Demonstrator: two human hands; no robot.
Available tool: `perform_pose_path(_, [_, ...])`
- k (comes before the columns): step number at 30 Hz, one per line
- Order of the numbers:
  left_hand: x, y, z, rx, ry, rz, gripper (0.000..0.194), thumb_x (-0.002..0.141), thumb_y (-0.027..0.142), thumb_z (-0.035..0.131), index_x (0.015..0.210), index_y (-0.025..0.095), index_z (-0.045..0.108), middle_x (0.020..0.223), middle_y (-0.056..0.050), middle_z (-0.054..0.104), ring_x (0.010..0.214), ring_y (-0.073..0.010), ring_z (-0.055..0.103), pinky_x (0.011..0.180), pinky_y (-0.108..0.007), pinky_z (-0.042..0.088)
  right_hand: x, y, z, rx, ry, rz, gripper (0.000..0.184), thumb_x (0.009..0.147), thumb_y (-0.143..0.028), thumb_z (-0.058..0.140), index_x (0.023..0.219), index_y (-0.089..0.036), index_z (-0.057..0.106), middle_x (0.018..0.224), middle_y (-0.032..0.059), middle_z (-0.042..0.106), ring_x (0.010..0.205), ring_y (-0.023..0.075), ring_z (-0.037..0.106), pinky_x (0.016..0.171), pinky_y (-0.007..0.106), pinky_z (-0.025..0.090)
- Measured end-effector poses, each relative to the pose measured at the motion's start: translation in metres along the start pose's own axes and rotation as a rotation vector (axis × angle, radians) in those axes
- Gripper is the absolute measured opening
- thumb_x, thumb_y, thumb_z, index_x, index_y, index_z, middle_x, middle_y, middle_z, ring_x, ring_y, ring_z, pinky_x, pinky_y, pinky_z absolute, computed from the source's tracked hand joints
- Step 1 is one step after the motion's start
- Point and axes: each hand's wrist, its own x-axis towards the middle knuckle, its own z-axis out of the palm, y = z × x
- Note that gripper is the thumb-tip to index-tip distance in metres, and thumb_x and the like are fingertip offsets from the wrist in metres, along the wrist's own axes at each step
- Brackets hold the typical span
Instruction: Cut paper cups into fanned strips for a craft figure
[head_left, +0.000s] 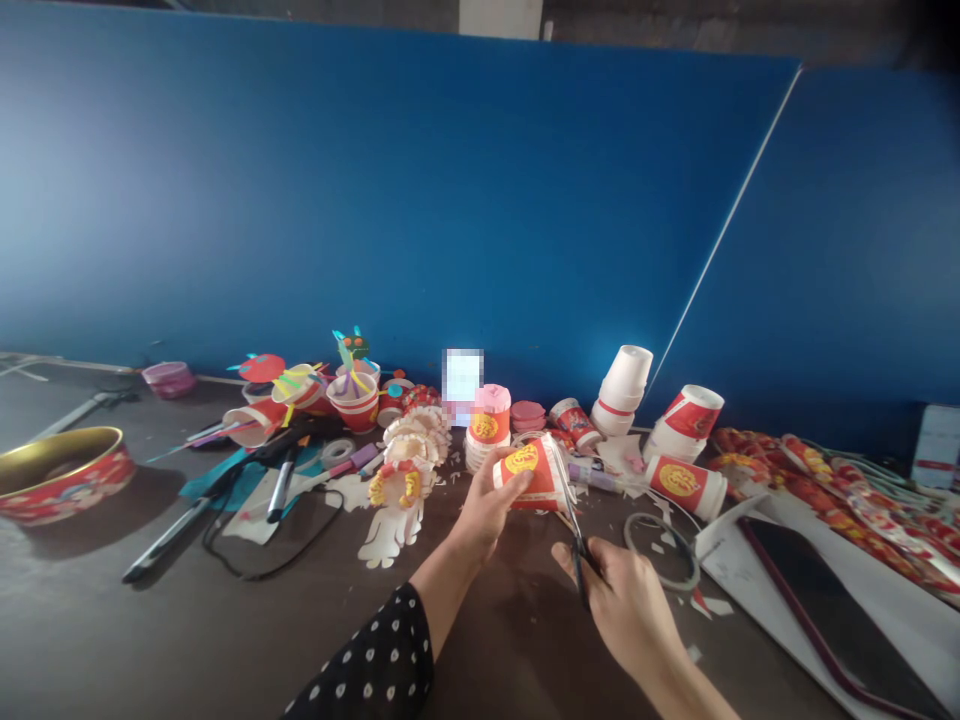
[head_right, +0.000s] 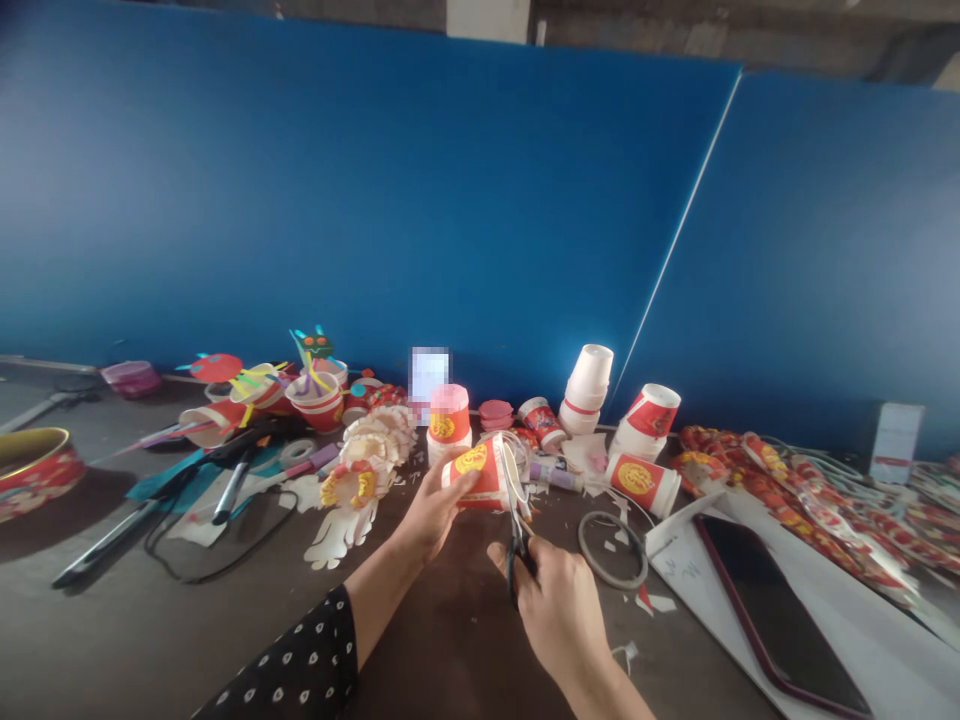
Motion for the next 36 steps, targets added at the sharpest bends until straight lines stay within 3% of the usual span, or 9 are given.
perform_pose_path(9, [0.0, 0.001, -0.002, -0.019, -0.054, 0.004, 0.045, 0.063, 0.033, 0.069, 0.1, 0.021, 0.048, 0.081, -0.001, 0.061, 0.063, -0.0124, 0.058, 0.055, -0.022, 0.043, 0.0, 0.001, -0.001, -0.038, 0.02, -0.041, 0.039, 0.082, -0.048, 0.04, 0.056, -0.02, 0.051, 0.048, 0.0021, 0.058, 0.045, 0.015, 0.053, 0.044, 0.022, 0.028])
perform_pose_path(14, [0.001, 0.001, -0.001, 0.018, -0.006, -0.033, 0.045, 0.066, 0.044, 0.064, 0.101, 0.021, 0.05, 0.08, -0.002, 0.062, 0.057, -0.0098, 0.056, 0.047, -0.017, 0.038, -0.001, 0.001, 0.0, -0.045, 0.026, -0.057, 0.039, 0.082, -0.047, 0.04, 0.056, -0.02, 0.052, 0.049, 0.0025, 0.059, 0.046, 0.0156, 0.055, 0.044, 0.022, 0.028])
perform_pose_path(21, [0.002, 0.001, 0.0, 0.056, 0.035, -0.027, 0.046, 0.062, 0.041, 0.069, 0.099, 0.021, 0.049, 0.075, -0.001, 0.062, 0.055, -0.0104, 0.056, 0.044, -0.017, 0.037, 0.001, 0.002, 0.001, -0.044, 0.025, -0.043, 0.038, 0.08, -0.046, 0.044, 0.053, -0.021, 0.047, 0.047, 0.0015, 0.056, 0.045, 0.0148, 0.053, 0.044, 0.022, 0.027])
perform_pose_path(27, [-0.002, 0.0, 0.006, 0.033, -0.021, -0.019, 0.044, 0.059, 0.039, 0.07, 0.092, 0.019, 0.049, 0.075, 0.0, 0.061, 0.06, -0.012, 0.058, 0.054, -0.021, 0.043, 0.002, 0.001, -0.001, -0.019, 0.035, -0.002, 0.038, 0.077, -0.045, 0.046, 0.049, -0.021, 0.04, 0.045, -0.0006, 0.052, 0.043, 0.0123, 0.047, 0.043, 0.021, 0.026])
perform_pose_path(36, [-0.01, 0.006, 0.011, 0.098, -0.043, 0.013, 0.039, 0.06, 0.034, 0.07, 0.091, 0.019, 0.051, 0.077, 0.0, 0.058, 0.06, -0.0092, 0.054, 0.055, -0.019, 0.041, 0.002, 0.001, -0.002, 0.034, 0.033, 0.025, 0.037, 0.075, -0.043, 0.05, 0.05, -0.02, 0.035, 0.044, -0.0033, 0.047, 0.042, 0.0101, 0.042, 0.043, 0.019, 0.025])
